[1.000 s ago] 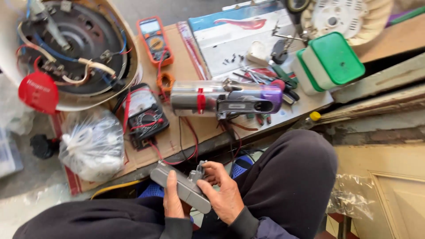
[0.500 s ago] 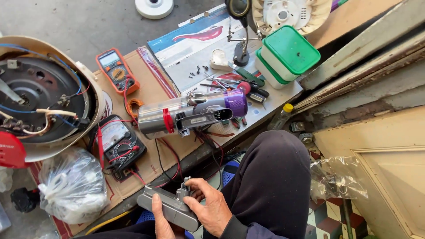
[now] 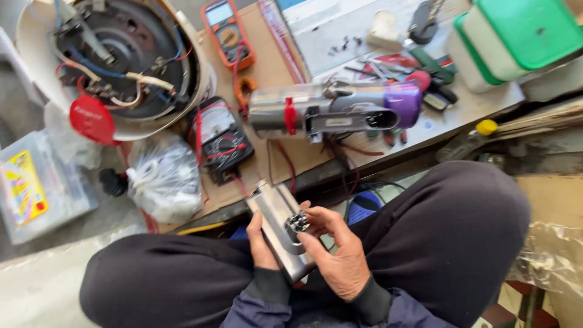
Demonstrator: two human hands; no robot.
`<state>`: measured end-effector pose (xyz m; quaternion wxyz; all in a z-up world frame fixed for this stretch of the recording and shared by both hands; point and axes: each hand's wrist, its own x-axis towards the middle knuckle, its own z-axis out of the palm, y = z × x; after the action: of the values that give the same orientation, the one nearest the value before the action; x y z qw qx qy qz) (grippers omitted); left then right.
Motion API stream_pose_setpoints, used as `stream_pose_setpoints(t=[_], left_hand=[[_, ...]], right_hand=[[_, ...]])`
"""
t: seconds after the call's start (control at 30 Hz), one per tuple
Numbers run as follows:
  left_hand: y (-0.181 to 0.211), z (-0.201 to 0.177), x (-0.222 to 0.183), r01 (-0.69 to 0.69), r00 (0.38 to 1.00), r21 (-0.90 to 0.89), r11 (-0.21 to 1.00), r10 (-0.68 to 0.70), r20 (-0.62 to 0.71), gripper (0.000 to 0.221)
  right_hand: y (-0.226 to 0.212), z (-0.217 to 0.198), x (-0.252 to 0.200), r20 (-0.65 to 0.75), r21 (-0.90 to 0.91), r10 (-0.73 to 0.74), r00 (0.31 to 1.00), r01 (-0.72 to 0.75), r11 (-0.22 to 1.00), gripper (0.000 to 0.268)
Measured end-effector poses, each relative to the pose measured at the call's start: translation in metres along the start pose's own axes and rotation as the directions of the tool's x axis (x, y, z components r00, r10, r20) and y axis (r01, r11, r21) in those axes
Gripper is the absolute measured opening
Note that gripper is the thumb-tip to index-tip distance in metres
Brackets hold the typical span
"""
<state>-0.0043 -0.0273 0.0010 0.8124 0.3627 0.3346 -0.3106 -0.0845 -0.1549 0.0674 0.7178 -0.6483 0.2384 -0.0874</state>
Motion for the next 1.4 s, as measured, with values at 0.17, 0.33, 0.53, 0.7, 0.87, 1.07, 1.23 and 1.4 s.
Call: stream_pose_setpoints(t=[0.17,0.33,0.53,0.7,0.87,1.07,1.23,1.4], left_hand=[[-0.003,-0.004,-0.001,0.072,0.978,-0.054,0.996,-0.06,0.2,0.095],[-0.009,-0.012,0.009,0.117,0.953,-0.09,0.989,-0.086,0.291,0.098],[-0.008,-0.009,0.01,0.099,0.951,-0.058,0.993,-0.077,0.299,0.094],[0.003,0.008,-0.01,0.022,0.999,0.25,0.968,-0.014,-0.036,0.095],[0.003,0.004,-0.01,0.07,0.954,0.421,0.904,0.062,-0.292,0.1],[-0.003,-0.014,0.001,-0.064,0.967,0.482,0.874,0.174,-0.186,0.082],[-0.007,-0.017,0.007,-0.138,0.976,0.289,0.947,0.179,-0.121,0.077],[-0.005,-0.009,0.001,-0.171,0.968,0.27,0.948,0.213,-0.134,0.077]], right_hand=[[-0.003,-0.002,-0.004,0.022,-0.079,-0.041,0.999,0.043,0.996,0.042],[-0.001,-0.002,-0.006,0.047,-0.028,-0.067,0.997,0.068,0.997,0.039],[0.005,-0.005,-0.007,0.063,-0.051,-0.035,0.997,0.038,0.998,0.04],[0.01,-0.006,-0.006,0.054,-0.039,-0.001,0.999,0.003,0.999,0.041],[0.015,-0.007,-0.005,0.057,-0.044,0.069,0.996,-0.066,0.997,0.044],[0.008,-0.003,-0.005,0.083,-0.044,0.057,0.995,-0.053,0.998,0.043],[0.009,-0.002,-0.005,0.086,-0.066,0.054,0.995,-0.049,0.997,0.041],[0.012,-0.002,-0.006,0.105,-0.064,0.045,0.993,-0.038,0.997,0.04]])
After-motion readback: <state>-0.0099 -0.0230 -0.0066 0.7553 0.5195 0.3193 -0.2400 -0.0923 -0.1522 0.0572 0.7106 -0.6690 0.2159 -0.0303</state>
